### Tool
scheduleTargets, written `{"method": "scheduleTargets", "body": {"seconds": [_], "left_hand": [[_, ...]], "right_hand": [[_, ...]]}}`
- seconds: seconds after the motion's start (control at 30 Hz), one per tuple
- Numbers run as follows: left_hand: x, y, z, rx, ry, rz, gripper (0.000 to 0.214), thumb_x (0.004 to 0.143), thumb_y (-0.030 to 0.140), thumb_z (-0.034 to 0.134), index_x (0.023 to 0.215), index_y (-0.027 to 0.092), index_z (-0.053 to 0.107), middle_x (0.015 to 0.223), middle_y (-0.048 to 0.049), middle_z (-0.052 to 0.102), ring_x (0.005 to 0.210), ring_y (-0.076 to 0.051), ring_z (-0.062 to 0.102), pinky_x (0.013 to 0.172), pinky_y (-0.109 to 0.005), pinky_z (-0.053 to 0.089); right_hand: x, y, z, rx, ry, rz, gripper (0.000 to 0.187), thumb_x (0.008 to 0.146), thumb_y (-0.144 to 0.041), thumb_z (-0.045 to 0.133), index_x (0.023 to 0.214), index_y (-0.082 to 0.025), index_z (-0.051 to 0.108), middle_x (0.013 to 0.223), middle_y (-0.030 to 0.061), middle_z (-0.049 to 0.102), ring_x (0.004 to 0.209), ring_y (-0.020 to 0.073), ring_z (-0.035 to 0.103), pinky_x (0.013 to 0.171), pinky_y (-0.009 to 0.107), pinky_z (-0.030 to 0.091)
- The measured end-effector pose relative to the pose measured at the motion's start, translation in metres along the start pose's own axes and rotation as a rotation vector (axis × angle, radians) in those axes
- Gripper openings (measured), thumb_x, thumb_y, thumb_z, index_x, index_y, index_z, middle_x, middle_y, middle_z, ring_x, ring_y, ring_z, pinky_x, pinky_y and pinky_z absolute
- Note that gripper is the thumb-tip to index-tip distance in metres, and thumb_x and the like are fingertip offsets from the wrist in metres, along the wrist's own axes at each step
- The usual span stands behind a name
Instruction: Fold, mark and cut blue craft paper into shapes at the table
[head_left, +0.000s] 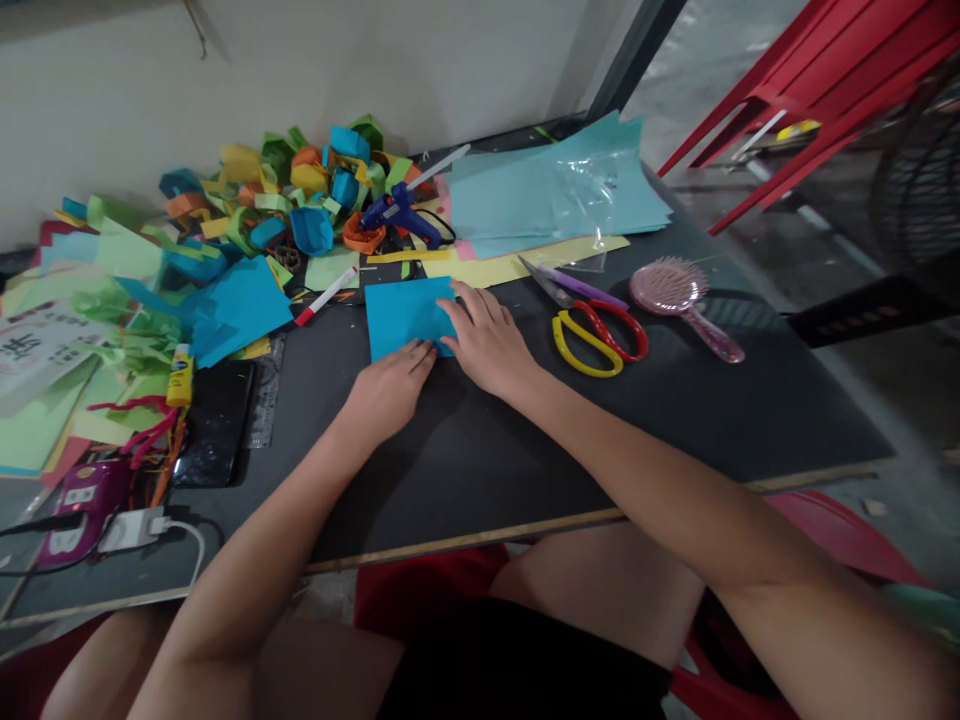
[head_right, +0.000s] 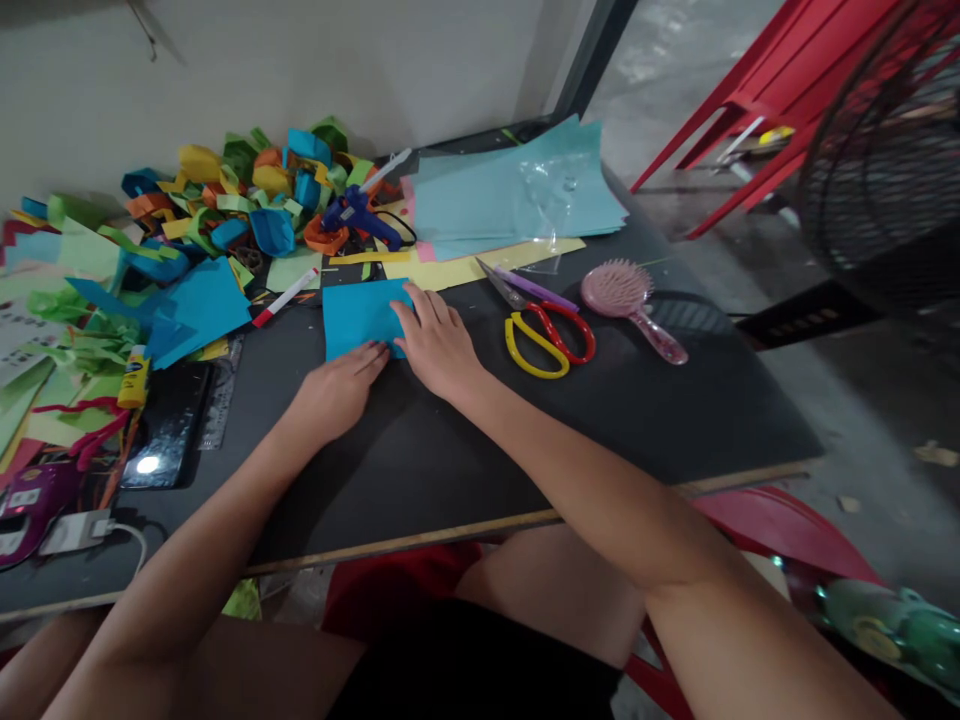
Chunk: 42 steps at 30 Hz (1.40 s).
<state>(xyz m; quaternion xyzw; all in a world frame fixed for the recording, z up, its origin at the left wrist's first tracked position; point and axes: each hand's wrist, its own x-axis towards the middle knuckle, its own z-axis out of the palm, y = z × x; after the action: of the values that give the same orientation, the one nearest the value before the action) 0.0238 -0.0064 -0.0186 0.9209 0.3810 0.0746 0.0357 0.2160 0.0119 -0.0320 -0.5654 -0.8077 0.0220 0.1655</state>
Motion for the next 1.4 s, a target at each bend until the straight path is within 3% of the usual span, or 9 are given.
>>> {"method": "scheduleTargets", "body": {"seconds": [0.13,0.27,0.47,0.6,0.73,0.93,1.1,1.23,1.4], "left_hand": [[-0.006,0.032,0.006,-0.001,-0.047,-0.175,0.074,0.095,0.055,0.039,0.146,0.001,0.037,0.152,-0.0259,0.037,0.145,-0.036,0.032,0.118,-0.048,0.031],[-0.01,0.05,0.008,0.069,-0.053,-0.373,0.096,0.084,0.072,0.046,0.149,0.003,0.033,0.153,-0.0306,0.031,0.144,-0.045,0.027,0.115,-0.056,0.03],[-0.012,0.057,0.006,0.12,-0.027,-0.494,0.101,0.08,0.076,0.048,0.148,0.003,0.035,0.15,-0.0343,0.035,0.14,-0.051,0.032,0.111,-0.062,0.03],[-0.014,0.056,0.012,0.105,0.022,-0.494,0.101,0.077,0.079,0.048,0.147,0.007,0.04,0.149,-0.0305,0.039,0.14,-0.049,0.034,0.109,-0.062,0.033],[-0.015,0.057,0.015,0.093,0.049,-0.565,0.111,0.075,0.081,0.048,0.146,-0.003,0.036,0.148,-0.0358,0.036,0.14,-0.05,0.033,0.112,-0.062,0.03],[-0.013,0.06,0.008,0.099,-0.076,-0.636,0.121,0.074,0.082,0.049,0.142,-0.017,0.031,0.148,-0.0419,0.029,0.141,-0.05,0.03,0.117,-0.055,0.028],[-0.017,0.06,0.013,0.098,0.013,-0.688,0.124,0.071,0.086,0.046,0.142,-0.015,0.033,0.145,-0.0424,0.033,0.139,-0.052,0.033,0.112,-0.059,0.031],[-0.019,0.058,0.02,0.108,0.093,-0.668,0.123,0.07,0.09,0.039,0.144,-0.007,0.036,0.145,-0.037,0.04,0.138,-0.049,0.037,0.113,-0.059,0.031],[-0.016,0.062,0.011,0.19,-0.068,-0.712,0.124,0.072,0.089,0.038,0.145,-0.012,0.031,0.147,-0.0382,0.035,0.141,-0.049,0.032,0.117,-0.057,0.024]], "right_hand": [[0.001,0.009,0.001,-0.01,0.023,0.015,0.055,0.097,-0.034,0.047,0.147,-0.015,0.036,0.159,0.0178,0.026,0.147,0.0373,0.024,0.112,0.059,0.034],[0.004,0.02,0.0,-0.006,0.014,0.083,0.074,0.093,-0.048,0.052,0.151,-0.01,0.028,0.161,0.0217,0.018,0.15,0.0408,0.014,0.116,0.063,0.025],[-0.004,0.007,-0.015,0.059,0.035,-0.093,0.058,0.097,-0.027,0.044,0.153,-0.017,0.031,0.161,0.012,0.027,0.15,0.0302,0.021,0.121,0.054,0.023],[-0.019,-0.011,-0.014,0.148,-0.144,-0.303,0.051,0.1,-0.029,0.035,0.149,-0.018,0.04,0.155,0.0093,0.04,0.145,0.0243,0.035,0.12,0.046,0.031],[-0.026,-0.012,-0.01,0.114,-0.302,-0.285,0.055,0.099,-0.036,0.035,0.152,-0.018,0.034,0.156,0.0065,0.036,0.146,0.0243,0.033,0.119,0.049,0.032],[-0.03,-0.007,-0.025,0.031,-0.359,-0.216,0.061,0.098,-0.047,0.035,0.149,-0.013,0.04,0.154,0.0112,0.039,0.142,0.0263,0.04,0.118,0.047,0.034],[-0.034,-0.012,-0.029,-0.017,-0.3,-0.231,0.057,0.099,-0.043,0.036,0.145,-0.011,0.046,0.15,0.0129,0.043,0.141,0.0304,0.041,0.118,0.056,0.029],[-0.031,-0.012,-0.031,-0.031,-0.287,-0.197,0.057,0.098,-0.045,0.038,0.143,-0.012,0.049,0.148,0.011,0.047,0.141,0.0307,0.04,0.116,0.055,0.033],[-0.025,-0.015,-0.037,-0.107,-0.323,-0.134,0.053,0.098,-0.044,0.041,0.137,-0.01,0.055,0.141,0.0106,0.055,0.133,0.0292,0.051,0.113,0.05,0.038]]}}
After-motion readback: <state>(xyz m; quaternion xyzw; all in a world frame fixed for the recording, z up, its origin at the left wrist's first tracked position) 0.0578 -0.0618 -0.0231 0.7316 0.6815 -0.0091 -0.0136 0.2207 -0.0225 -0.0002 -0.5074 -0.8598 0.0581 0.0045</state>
